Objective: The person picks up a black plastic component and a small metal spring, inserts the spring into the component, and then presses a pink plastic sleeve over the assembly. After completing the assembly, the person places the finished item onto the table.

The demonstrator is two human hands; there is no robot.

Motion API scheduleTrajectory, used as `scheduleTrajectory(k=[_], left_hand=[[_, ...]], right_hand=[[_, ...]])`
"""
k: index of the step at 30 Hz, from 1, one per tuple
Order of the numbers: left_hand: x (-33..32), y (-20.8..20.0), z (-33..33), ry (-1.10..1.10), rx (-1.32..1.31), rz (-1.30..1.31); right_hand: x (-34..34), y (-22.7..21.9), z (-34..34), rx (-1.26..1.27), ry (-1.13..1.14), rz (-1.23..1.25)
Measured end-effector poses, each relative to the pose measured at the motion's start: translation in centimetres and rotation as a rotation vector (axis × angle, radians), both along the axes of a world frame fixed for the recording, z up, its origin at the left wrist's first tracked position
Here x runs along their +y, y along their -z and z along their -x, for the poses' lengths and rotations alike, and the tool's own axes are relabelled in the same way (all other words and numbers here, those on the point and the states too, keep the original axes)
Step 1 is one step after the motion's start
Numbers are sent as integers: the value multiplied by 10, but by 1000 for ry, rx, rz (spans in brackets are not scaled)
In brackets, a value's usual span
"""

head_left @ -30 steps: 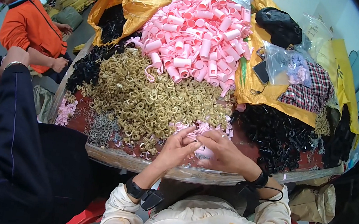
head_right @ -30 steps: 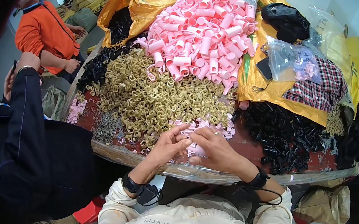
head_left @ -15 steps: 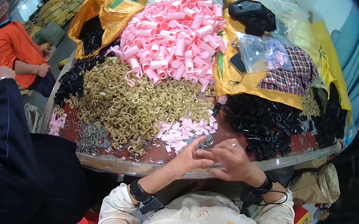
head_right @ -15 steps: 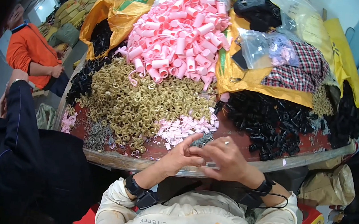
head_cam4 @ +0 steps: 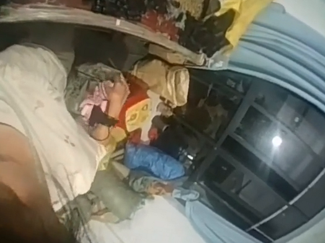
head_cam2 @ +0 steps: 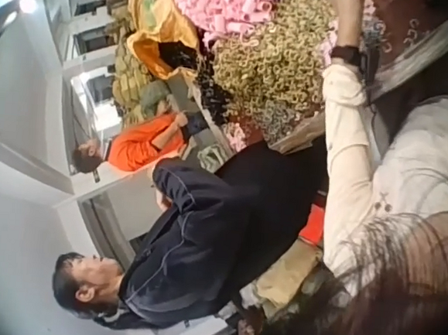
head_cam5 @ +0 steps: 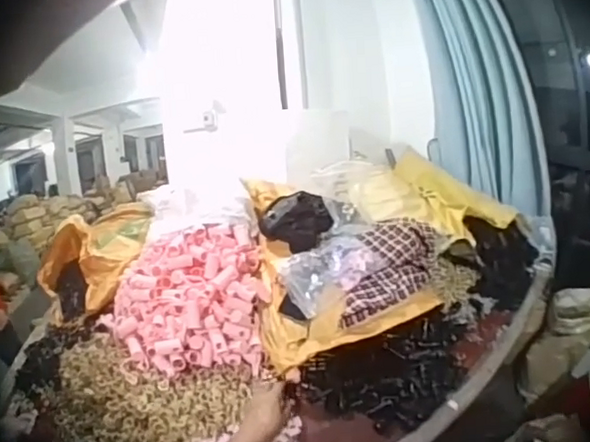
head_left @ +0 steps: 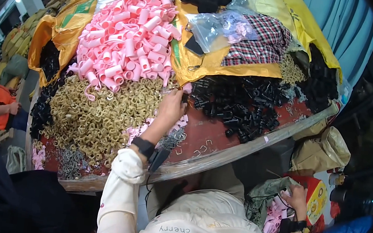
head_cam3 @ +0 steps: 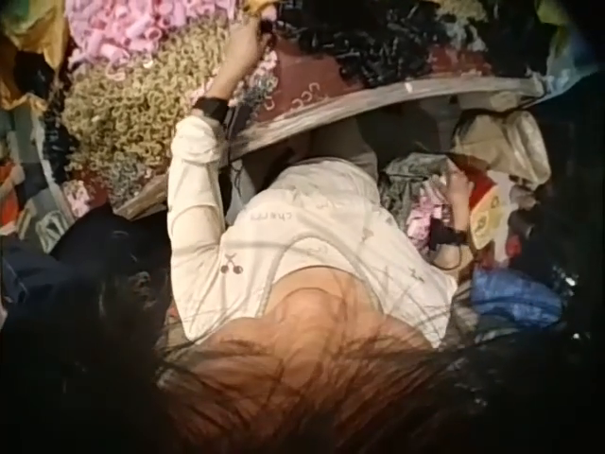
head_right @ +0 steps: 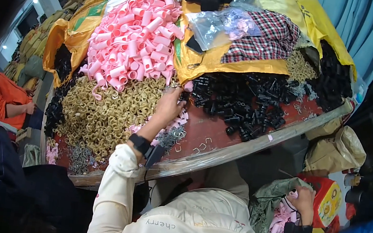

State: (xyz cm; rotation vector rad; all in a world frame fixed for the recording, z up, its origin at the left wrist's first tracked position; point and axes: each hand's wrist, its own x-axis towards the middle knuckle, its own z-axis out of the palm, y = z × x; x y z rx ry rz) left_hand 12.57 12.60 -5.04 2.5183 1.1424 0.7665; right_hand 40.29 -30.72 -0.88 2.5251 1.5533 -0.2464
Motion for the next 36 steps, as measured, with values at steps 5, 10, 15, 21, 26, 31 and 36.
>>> scheduleTrajectory(k=[5, 10, 15, 21, 26, 31, 36], left_hand=[[14, 10, -22, -14, 181, 21], [20, 15, -21, -122, 185, 14], [19, 6, 12, 49, -274, 270], [-20, -44, 94, 81, -917, 1450], [-55, -23, 145, 40, -1211, 1542], [-76, -8, 162, 67, -1363, 1591], [-91, -14, 153, -57, -1087, 1380]], right_hand=[[19, 8, 2, 120, 54, -360], [144, -12, 40, 311, -274, -492], [253, 5, 108, 495, -719, -538], [326, 60, 155, 551, -848, -534], [338, 81, 172, 455, -703, -476], [341, 83, 173, 408, -671, -452], [337, 84, 174, 340, -712, -508]])
